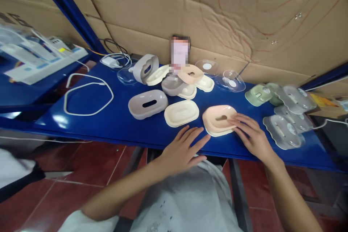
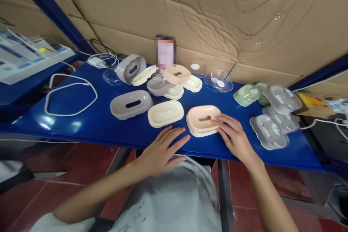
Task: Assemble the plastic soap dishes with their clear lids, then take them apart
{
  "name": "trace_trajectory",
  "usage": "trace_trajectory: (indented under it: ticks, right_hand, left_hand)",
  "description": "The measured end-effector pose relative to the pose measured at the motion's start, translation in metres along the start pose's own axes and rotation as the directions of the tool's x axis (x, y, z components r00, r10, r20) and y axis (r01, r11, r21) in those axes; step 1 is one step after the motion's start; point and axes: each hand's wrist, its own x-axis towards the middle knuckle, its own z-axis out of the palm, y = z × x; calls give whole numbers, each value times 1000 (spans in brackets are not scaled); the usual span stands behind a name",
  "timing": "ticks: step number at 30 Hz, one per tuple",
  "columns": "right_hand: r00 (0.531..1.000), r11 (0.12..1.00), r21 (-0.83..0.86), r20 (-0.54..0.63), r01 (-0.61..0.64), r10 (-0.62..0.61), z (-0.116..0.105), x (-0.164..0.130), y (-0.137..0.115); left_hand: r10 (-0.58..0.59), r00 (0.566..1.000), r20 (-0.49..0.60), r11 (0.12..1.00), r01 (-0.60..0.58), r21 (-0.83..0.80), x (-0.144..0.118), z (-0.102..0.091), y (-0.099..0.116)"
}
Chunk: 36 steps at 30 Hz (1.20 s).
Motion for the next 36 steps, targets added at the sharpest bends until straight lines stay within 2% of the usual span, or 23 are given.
trace_trajectory:
  ticks: [3, 6, 12, 18, 21, 23, 25, 28, 32, 34, 36]
  right_hand:
    - [999, 997, 68, 39, -22, 19, 5, -14, -2]
    - [999, 997, 75, 48, -11, 7, 12, -12, -3]
    - [997, 1000, 12, -79, 4, -3, 15, -15, 8]
    - [998, 998, -42, 14, -56, 56, 13, -22, 12]
    - [996, 999, -33, 83, -27, 30, 7, -15, 11]
    - [996, 999, -38, 87, -22, 25, 3, -3, 15]
    - [997, 991, -116, 41, -65, 70, 2, 17, 26]
    - [980, 951, -237, -48, -199, 193, 7, 57, 57]
    - [935, 938, -62, -124, -341, 331, 17, 109, 95]
    - [924, 936, 35, -151, -350, 351, 19, 119, 99]
    - [909, 930, 122, -200, -347, 366, 20, 111, 89]
  left_hand:
    - [-4, 999, -50, 1000, 4, -19, 6, -1, 1]
    - [-23, 999, -45, 1000, 22, -21, 18, -3, 2]
    - [-21, 1000, 7, 1000, 21, 2, 56, -7, 5]
    - [-49, 996, 78, 997, 44, 62, 81, 6, 9]
    - [-56, 996, 72, 997, 51, 61, 77, 10, 5]
    - [-76, 996, 55, 996, 74, 43, 67, 6, 0]
    - [-91, 995, 43, 996, 91, 4, 55, 1, -5]
    - [-100, 995, 13, 991, 101, -84, 37, -7, -13]
    - [-137, 989, -51, 975, 125, -184, 18, -7, -19]
    - [-154, 986, -65, 968, 138, -209, 12, -6, -19]
    - [-170, 984, -63, 962, 151, -229, 8, -5, -18]
